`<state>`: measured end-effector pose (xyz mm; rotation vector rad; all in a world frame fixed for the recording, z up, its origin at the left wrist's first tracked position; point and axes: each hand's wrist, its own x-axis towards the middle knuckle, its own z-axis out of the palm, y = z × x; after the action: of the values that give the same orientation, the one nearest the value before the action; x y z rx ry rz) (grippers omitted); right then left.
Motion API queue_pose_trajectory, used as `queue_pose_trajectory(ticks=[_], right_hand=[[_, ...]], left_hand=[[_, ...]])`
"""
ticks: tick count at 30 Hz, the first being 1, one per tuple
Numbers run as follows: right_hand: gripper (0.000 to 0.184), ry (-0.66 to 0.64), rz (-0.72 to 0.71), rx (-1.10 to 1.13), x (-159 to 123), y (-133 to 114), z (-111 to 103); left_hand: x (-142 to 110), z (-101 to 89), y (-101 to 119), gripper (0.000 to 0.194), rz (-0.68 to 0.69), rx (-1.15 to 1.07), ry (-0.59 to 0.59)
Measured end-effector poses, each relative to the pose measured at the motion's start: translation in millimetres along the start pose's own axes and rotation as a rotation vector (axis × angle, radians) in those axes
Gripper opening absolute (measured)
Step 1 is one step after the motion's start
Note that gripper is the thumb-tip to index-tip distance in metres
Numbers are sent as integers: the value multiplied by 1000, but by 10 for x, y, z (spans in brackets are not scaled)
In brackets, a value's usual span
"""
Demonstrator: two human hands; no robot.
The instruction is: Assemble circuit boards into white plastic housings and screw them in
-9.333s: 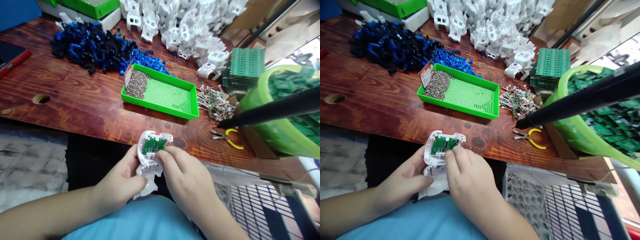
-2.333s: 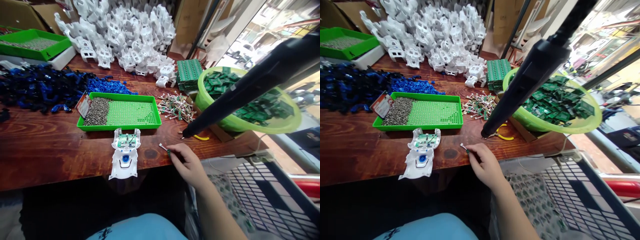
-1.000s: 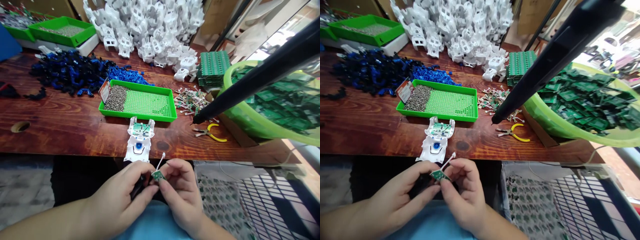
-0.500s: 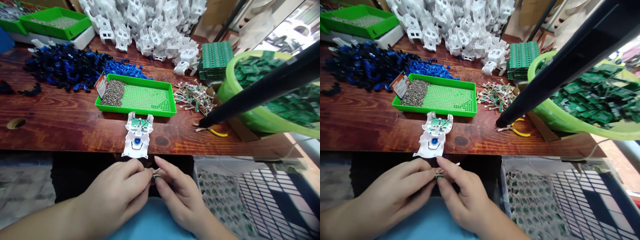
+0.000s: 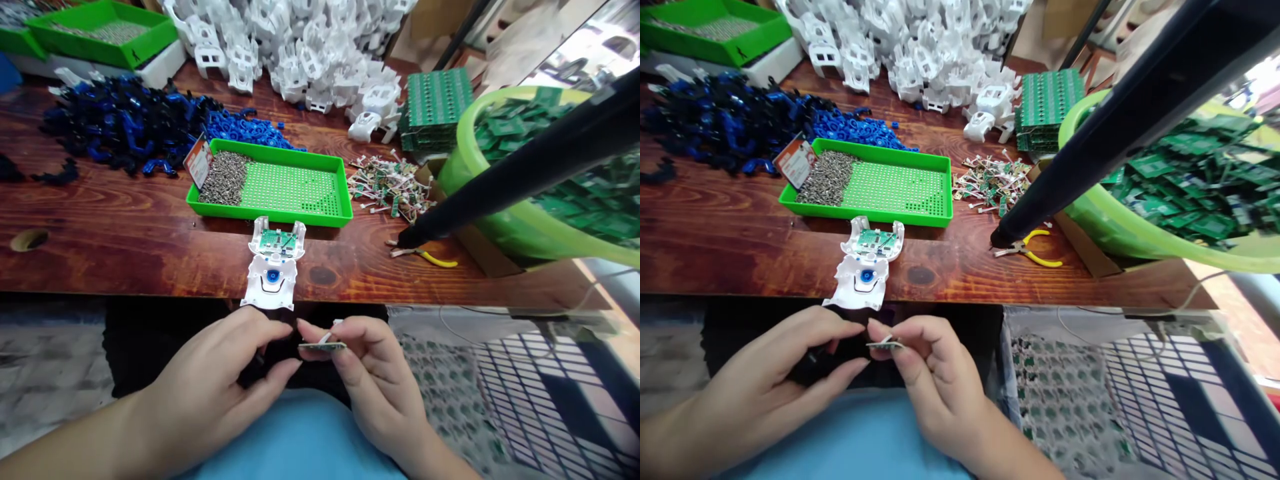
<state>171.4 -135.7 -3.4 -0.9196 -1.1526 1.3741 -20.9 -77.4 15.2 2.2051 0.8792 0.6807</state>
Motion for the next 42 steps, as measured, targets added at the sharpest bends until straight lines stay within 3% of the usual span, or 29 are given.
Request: queue_pose_trajectory(ticks=[3, 7, 16, 20, 27, 31, 35, 38, 40, 42], right_hand=[[23, 38, -12, 254, 12, 21, 89], [18, 68, -14, 389, 56, 17, 169], [13, 57, -62, 415, 152, 144, 143], [12, 31, 16, 512, 173, 169, 125], [12, 49, 46, 500, 158, 180, 98], [13, 65, 3, 297, 133, 145, 58], [27, 86, -178, -183, 124, 77, -28], [44, 38, -298, -422, 139, 9, -81], [41, 8, -308, -479, 147, -28, -102], [31, 63, -251, -456, 141, -42, -122]], left_hand=[[-15, 36, 12, 22, 5, -32, 38], [1, 58, 50, 23, 4, -80, 84], [22, 55, 32, 33, -29, -105, 194], [42, 27, 9, 35, 62, -143, 127], [46, -8, -66, 31, 205, -128, 118], [58, -33, -55, 29, 212, -87, 103], [94, -63, -4, 30, 135, -158, 100], [100, -77, 11, 24, -36, -283, 37], [70, -88, 6, 25, -176, -409, -32], [13, -101, -9, 36, -310, -546, -105]])
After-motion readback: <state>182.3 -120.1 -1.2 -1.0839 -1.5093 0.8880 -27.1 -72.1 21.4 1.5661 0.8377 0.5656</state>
